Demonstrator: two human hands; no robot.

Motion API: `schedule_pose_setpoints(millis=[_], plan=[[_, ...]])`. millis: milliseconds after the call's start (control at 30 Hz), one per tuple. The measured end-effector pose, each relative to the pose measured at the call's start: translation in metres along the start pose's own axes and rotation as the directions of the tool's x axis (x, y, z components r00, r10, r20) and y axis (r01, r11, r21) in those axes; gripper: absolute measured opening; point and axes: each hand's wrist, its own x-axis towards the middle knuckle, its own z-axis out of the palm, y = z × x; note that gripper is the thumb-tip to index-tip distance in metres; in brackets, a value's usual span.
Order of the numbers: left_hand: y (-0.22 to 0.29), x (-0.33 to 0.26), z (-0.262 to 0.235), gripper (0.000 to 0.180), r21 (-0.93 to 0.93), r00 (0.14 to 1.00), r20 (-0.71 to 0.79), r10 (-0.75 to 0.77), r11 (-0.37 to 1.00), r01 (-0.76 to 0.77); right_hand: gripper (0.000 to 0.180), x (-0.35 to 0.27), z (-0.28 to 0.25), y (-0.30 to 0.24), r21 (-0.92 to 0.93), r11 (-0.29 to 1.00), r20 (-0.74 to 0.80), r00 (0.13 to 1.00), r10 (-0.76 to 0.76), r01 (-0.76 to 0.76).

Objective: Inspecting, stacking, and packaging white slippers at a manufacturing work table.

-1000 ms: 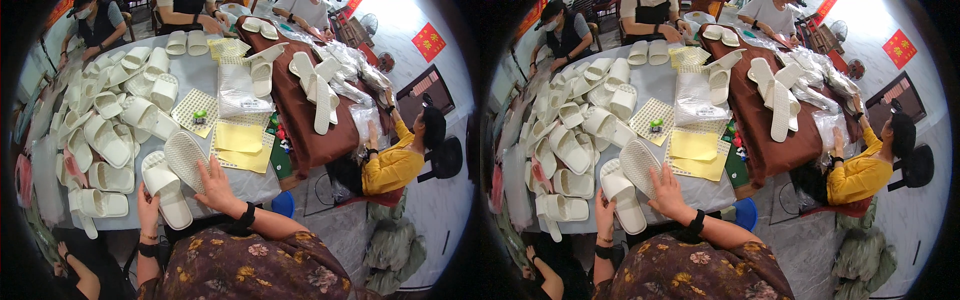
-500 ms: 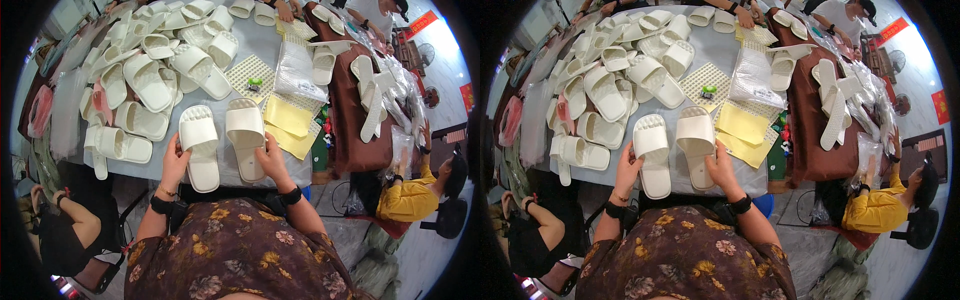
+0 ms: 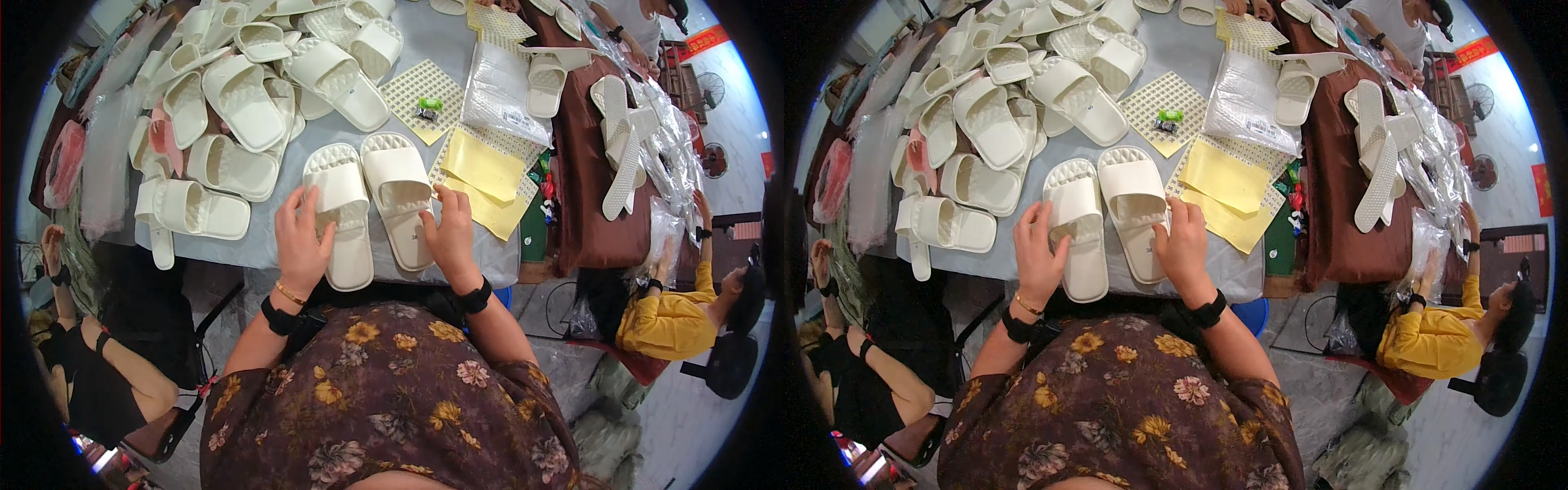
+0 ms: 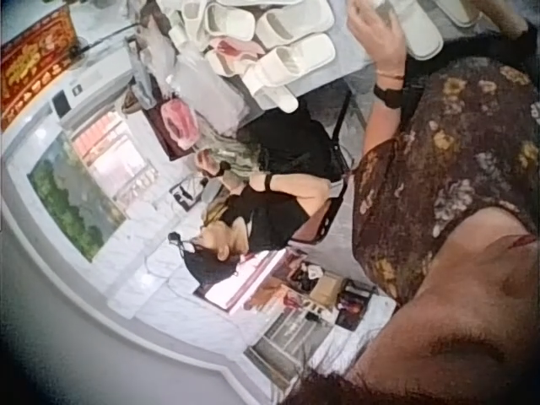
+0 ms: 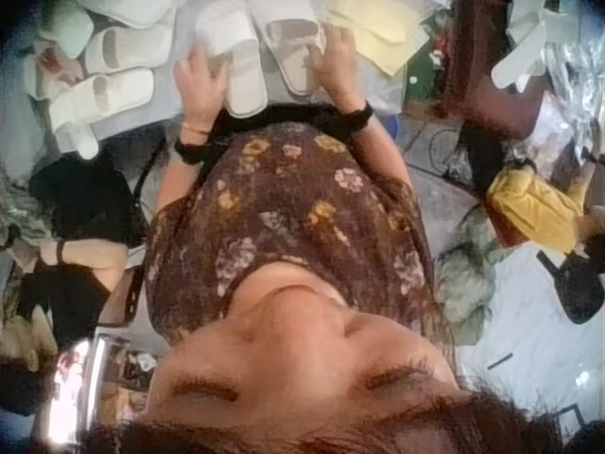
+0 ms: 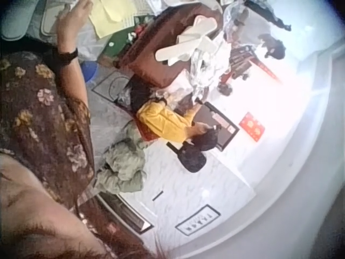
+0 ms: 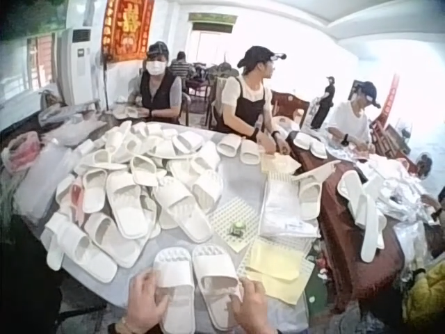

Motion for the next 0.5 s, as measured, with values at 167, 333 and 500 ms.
schedule_pose_setpoints(millis=[167,333,500], plan=[[0.008,-0.005,0.007,0.051,-0.220,0.919,0.067,0.388,0.904,-0.366,0.019,-0.018,-0.017,-0.002,0.114,0.993,0.200,0.979,-0.042,0.019],[0.036,0.004,0.026,0.049,-0.266,0.781,0.281,0.558,0.827,-0.496,0.010,-0.024,-0.019,-0.005,0.063,0.992,0.235,0.964,-0.122,0.110],[0.034,0.000,0.042,0.053,-0.192,0.814,0.322,0.484,0.875,-0.444,0.007,-0.026,-0.014,-0.007,-0.035,0.999,0.345,0.939,-0.020,0.034]])
